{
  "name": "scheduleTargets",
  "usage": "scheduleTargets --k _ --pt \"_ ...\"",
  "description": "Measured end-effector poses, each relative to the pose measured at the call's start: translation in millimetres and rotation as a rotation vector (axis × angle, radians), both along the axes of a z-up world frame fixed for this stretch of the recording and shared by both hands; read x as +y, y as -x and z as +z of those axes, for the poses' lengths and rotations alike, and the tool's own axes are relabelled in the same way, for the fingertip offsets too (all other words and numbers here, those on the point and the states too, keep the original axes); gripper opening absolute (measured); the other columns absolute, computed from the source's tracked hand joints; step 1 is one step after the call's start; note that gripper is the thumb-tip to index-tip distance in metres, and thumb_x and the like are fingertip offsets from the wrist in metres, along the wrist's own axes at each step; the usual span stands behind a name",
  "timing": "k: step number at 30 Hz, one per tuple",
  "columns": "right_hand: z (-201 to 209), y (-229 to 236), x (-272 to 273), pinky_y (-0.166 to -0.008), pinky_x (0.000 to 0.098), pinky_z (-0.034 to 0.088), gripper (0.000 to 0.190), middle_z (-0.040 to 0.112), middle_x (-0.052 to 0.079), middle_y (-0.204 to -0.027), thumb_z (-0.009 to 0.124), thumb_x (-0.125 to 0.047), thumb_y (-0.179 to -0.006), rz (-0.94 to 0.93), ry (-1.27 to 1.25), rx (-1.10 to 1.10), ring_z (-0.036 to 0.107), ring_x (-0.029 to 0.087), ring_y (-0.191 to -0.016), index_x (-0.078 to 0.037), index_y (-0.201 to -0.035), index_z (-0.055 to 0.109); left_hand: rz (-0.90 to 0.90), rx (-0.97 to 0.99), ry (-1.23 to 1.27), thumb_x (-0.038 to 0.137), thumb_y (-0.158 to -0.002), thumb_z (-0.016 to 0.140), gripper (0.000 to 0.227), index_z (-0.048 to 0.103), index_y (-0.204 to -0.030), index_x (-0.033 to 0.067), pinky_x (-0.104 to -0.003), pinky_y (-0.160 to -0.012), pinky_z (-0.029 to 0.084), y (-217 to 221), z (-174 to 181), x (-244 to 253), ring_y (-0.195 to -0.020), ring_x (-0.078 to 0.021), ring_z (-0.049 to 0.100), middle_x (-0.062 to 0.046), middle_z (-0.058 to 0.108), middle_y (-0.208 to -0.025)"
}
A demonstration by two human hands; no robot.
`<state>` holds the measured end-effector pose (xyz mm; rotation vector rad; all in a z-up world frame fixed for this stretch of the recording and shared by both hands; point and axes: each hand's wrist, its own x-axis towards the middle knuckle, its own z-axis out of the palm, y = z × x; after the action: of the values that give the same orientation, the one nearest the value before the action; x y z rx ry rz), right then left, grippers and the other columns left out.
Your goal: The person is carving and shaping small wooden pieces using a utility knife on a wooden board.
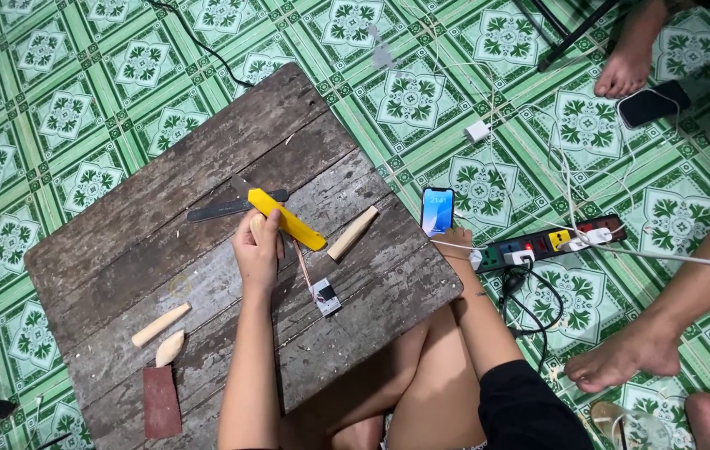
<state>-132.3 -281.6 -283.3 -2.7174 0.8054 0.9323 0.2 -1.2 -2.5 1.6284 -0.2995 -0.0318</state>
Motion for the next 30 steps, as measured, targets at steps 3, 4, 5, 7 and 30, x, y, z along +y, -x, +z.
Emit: scheduleTargets --k 3,4,5,7,30 --pt "-11 0 -5 -0.102 0.0469 0.029 0.042 0.062 0.01 -0.139 0.047 -0.035 -0.103 -0.009 -0.004 -0.009 0.051 0.032 -0.129 -0.022 -0.139 0.064 -0.004 -0.006 -0.01 0.018 -0.101 0.067 0.018 0.07 -0.107 0.0014 -0.02 -0.043 0.036 0 1 1 -0.032 -0.0085 0.044 -0.005 0.047 -0.042" --pt "-15 0 -5 -0.102 0.0469 0.029 0.042 0.062 0.01 -0.139 0.047 -0.035 -0.103 -0.006 -0.005 -0.008 0.051 0.032 -0.129 -0.022 -0.139 0.064 -0.001 -0.004 -0.011 0.018 -0.101 0.067 0.018 0.07 -0.107 0.0014 -0.02 -0.043 0.036 -1 0 1 -0.032 -0.0085 0.044 -0.005 0.047 -0.042" --pt "-18 0 -7 -0.102 0.0472 0.03 0.043 0.062 0.011 -0.138 0.048 -0.035 -0.103 -0.009 -0.005 -0.014 0.051 0.032 -0.129 -0.022 -0.14 0.064 -0.002 -0.001 -0.002 0.018 -0.101 0.067 0.018 0.071 -0.107 0.0016 -0.019 -0.043 0.036 -1 -1 1 -0.031 -0.0086 0.043 -0.005 0.047 -0.042" --pt "-25 -1 -9 -0.102 0.0476 0.03 0.043 0.062 0.011 -0.138 0.048 -0.036 -0.102 -0.01 -0.005 -0.018 0.052 0.033 -0.128 -0.022 -0.14 0.064 0.0 0.003 0.007 0.018 -0.1 0.067 0.017 0.071 -0.106 0.0018 -0.019 -0.042 0.036 -2 -2 1 -0.031 -0.0086 0.043 -0.005 0.047 -0.042" --pt "-102 -39 -8 -0.072 0.0499 0.063 0.089 0.054 0.018 -0.119 0.093 -0.048 -0.062 -0.57 0.304 -0.561 0.061 0.035 -0.107 -0.001 -0.126 0.052 -0.011 0.001 -0.021 0.021 -0.1 0.068 0.02 0.07 -0.107 0.0027 -0.02 -0.044 0.036 -1 1 -1 -0.032 -0.0084 0.043 -0.004 0.047 -0.04"
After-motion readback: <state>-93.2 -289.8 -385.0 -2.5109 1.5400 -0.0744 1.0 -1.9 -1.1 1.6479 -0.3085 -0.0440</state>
